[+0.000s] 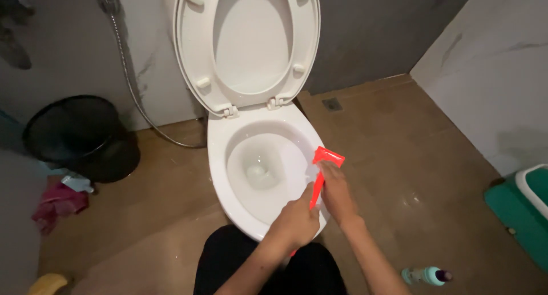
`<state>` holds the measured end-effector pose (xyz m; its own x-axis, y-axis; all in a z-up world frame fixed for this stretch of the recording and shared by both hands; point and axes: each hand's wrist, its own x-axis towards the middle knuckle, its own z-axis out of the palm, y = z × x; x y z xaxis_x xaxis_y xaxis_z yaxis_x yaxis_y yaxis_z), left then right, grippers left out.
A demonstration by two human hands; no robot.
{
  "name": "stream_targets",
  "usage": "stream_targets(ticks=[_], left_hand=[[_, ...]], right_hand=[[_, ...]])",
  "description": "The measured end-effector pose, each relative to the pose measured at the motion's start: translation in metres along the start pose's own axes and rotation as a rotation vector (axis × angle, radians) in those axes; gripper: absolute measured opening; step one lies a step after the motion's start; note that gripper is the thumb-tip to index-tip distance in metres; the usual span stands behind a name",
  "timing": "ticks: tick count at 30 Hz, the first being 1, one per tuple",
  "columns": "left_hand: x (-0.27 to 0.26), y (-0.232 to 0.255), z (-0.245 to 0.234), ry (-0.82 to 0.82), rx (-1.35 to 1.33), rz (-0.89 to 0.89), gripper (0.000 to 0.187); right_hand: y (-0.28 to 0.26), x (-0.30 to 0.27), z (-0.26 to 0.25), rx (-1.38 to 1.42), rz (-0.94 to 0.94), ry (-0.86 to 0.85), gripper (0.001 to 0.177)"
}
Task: Cleaning the inside of a toilet bowl using a brush and cleaning solution.
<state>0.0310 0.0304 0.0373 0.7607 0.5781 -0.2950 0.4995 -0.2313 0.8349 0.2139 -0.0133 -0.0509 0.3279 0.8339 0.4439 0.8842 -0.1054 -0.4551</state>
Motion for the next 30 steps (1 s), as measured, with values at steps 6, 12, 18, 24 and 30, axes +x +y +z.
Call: stream_targets(ticks=[6, 12, 18, 24, 30], left_hand=[[0.021, 0.014, -0.017, 0.047, 0.044, 0.076, 0.06], [0.051, 0.018, -0.024, 0.027, 0.046, -0.002, 0.062], [0.018, 0.033, -0.04, -0.019, 0.02, -0.061, 0.062], [0.035, 0.015, -0.035, -0.002, 0.011, 0.005, 0.062], [0.057, 0.01, -0.044, -0.002, -0.041, -0.021, 0.061]], right_hand=[[0.038, 0.024, 0.019, 0.076, 0.006, 0.029, 0.038], [0.035, 0.057, 0.018, 0.01, 0.057, -0.001, 0.037], [0.013, 0.044, 0.01, -0.034, 0.077, 0.01, 0.038], [0.032, 0.048, 0.029, -0.066, 0.056, 0.034, 0.04], [0.038, 0.076, 0.043, -0.11, 0.105, 0.015, 0.041]])
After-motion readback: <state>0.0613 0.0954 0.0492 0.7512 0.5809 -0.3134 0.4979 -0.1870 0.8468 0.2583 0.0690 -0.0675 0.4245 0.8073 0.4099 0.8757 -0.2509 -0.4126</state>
